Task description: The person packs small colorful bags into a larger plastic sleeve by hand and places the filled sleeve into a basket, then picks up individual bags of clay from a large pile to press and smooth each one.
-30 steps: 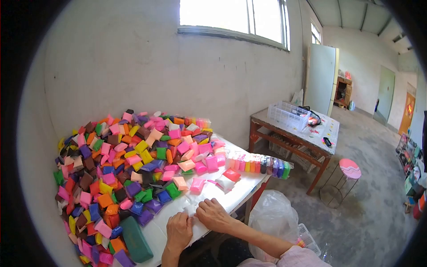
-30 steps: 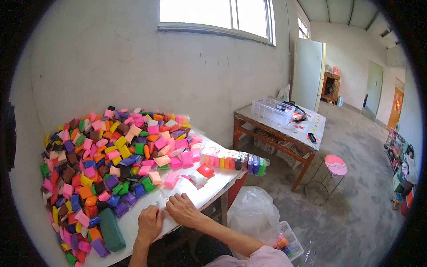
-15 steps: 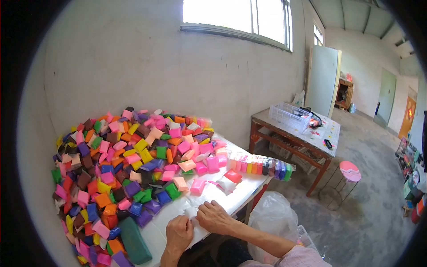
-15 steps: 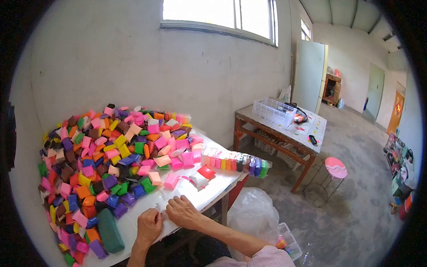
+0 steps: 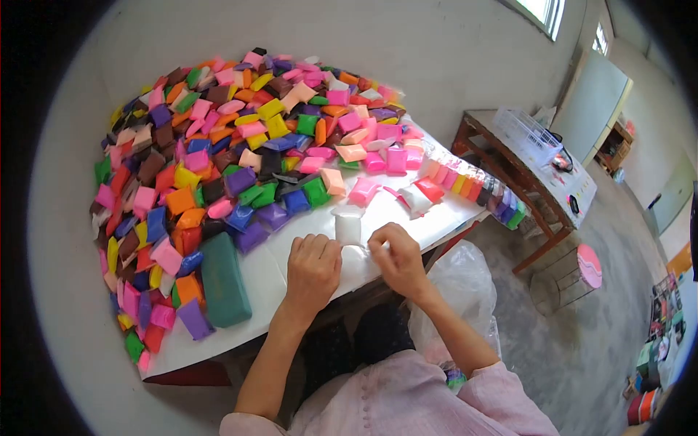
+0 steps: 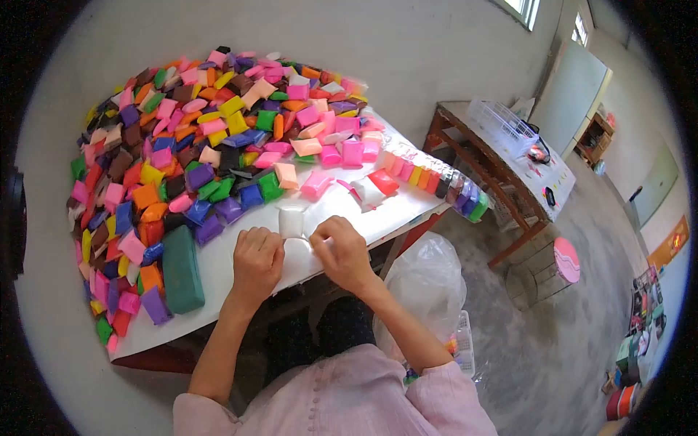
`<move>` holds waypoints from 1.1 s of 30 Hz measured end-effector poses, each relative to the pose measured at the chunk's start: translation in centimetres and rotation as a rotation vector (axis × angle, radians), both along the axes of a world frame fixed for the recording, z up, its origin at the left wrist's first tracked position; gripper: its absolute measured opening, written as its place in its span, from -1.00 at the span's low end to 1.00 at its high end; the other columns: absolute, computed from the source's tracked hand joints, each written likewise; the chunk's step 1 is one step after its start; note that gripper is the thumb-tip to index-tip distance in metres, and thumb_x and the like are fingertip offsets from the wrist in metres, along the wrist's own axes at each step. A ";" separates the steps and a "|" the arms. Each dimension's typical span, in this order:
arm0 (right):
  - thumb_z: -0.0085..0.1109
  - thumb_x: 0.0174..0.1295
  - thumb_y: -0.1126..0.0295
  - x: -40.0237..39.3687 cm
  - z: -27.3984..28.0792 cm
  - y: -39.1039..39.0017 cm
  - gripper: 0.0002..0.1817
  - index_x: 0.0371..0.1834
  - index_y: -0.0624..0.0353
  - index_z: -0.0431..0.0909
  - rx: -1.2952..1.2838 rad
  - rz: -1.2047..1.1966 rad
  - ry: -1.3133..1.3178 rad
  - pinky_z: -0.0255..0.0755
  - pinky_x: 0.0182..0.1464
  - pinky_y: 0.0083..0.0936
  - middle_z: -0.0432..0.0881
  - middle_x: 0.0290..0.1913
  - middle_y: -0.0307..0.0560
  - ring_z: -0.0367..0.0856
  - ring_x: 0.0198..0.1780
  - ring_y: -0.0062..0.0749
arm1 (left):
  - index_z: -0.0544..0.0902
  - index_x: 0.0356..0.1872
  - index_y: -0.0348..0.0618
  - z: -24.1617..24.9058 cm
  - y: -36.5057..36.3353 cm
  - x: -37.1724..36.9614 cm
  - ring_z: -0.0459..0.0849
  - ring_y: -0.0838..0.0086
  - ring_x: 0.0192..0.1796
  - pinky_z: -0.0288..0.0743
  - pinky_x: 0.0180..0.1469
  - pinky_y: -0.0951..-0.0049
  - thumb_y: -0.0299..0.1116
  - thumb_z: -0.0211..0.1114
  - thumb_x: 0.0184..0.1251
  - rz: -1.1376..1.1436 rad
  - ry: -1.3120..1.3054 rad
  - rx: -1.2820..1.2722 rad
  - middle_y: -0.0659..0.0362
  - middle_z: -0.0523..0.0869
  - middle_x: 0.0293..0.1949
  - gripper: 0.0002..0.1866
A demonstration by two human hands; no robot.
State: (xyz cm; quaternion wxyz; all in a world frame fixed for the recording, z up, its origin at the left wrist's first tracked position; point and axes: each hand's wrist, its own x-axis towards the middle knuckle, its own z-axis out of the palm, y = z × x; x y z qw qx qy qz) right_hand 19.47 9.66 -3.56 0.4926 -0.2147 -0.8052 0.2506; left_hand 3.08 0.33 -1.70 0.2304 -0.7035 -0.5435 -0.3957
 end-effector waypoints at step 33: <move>0.32 0.21 0.41 -3.6 3.2 -3.0 -0.68 -0.02 0.24 0.50 -0.095 0.328 -0.165 0.37 -0.45 -0.50 0.57 -0.37 -0.15 0.52 -0.52 -0.48 | 0.57 0.16 -0.17 2.4 -4.3 -2.3 0.52 0.18 0.07 0.32 0.21 0.23 -0.36 0.41 0.10 -0.124 -0.451 -0.095 0.05 0.62 0.07 -0.47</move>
